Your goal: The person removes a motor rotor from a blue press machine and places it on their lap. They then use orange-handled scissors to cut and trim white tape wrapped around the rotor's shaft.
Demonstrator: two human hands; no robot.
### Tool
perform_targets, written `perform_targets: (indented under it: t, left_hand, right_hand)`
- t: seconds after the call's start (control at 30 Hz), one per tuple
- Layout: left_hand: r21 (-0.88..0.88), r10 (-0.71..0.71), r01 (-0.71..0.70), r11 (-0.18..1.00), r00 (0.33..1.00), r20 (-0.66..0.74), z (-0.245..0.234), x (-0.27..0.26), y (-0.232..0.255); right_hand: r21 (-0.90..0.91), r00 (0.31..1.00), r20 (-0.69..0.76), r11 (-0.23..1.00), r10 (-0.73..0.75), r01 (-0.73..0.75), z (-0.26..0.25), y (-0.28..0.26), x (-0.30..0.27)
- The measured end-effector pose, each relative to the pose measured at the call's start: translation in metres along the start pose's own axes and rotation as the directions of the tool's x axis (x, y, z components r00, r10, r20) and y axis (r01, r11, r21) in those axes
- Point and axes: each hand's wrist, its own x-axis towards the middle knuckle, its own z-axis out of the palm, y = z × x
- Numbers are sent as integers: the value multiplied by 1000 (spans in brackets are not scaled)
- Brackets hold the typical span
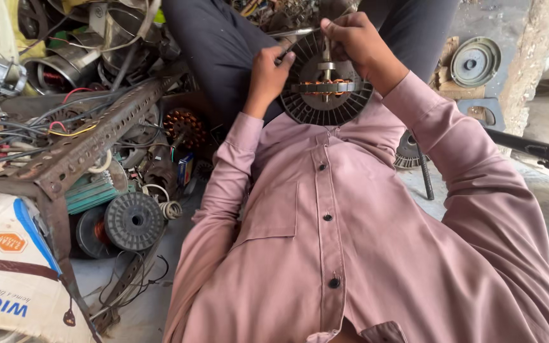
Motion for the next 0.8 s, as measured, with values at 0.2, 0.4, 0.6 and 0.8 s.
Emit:
perform_targets:
  t: [0.2,0.4,0.6,0.8]
  left_hand:
    - [-67,108,-111,992,993,-52,-3,-6,33]
    - [-213,295,-290,933,955,-8,11,-7,66]
    - [-188,299,-299,936,954,-26,13,-10,73]
    - [-252,284,-278,927,959,-16,12,-12,75]
  right_hand:
    - [-530,983,58,829,-173,177,-20,18,38]
    - [-765,778,413,282,-474,578,-29,32,69]
    - [-572,883,279,674,-377,469,-29,-17,13]
    - [-300,792,49,747,-609,593,0,-16,-77]
